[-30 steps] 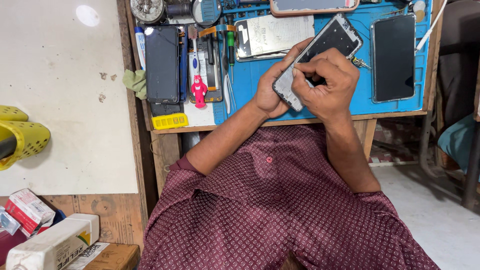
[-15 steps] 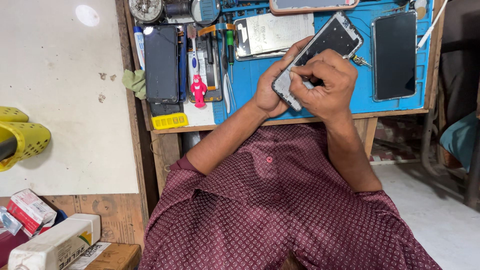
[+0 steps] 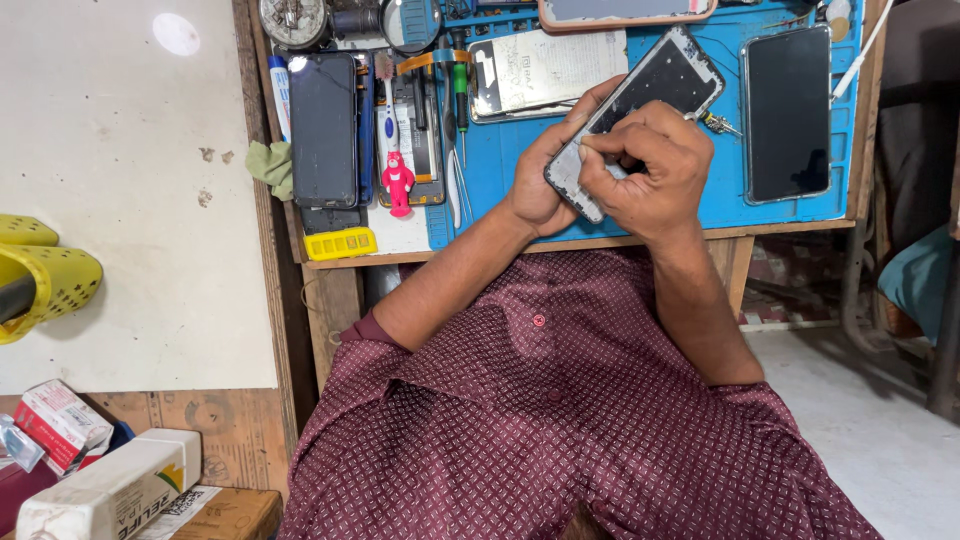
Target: The person uses a small metal tool to scrape and clean the edges and back surface of a disassembled smartphone. They repeatedly rub the tool along the frame and back panel, occasionally rotating the device to access different areas.
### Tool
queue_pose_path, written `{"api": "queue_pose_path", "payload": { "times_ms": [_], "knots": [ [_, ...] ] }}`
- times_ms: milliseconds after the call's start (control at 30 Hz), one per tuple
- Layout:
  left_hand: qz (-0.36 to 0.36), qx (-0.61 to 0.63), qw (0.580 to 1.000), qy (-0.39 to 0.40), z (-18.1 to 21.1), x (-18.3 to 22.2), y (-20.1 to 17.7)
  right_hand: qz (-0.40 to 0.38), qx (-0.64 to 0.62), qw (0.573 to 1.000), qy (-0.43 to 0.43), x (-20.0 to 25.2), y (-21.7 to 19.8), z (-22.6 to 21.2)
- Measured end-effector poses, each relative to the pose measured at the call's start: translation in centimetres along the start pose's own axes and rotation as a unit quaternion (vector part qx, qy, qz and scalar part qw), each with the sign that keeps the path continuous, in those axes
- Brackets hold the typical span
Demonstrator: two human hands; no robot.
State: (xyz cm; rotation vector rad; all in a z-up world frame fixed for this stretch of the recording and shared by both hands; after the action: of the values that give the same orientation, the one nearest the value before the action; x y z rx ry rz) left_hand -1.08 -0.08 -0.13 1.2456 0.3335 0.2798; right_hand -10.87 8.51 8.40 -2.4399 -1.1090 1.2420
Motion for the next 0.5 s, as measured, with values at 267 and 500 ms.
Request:
{"api": "queue_pose_path", "payload": {
  "times_ms": [267, 500],
  "knots": [
    [0.035, 0.001, 0.999, -0.005, -0.08, -0.25, 0.24, 0.029, -0.015, 0.999, 0.027, 0.04, -0.08, 0.44],
    [0.030, -0.002, 1.000, -0.007, 0.02, -0.24, 0.57, 0.016, -0.018, 0.999, 0.034, -0.01, -0.24, 0.35]
  ]
}}
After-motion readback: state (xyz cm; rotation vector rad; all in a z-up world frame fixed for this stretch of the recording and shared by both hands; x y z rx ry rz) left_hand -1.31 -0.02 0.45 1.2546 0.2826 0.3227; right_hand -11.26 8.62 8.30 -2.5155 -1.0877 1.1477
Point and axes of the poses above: each hand's wrist, its own x-axis away from the middle knuckle, its own y-axis out of the palm, z = x × y, the point moved 1 cm from there along -x, towards the middle knuckle, and after that the axes turned 6 degrees about z, right-handed, at the moved point
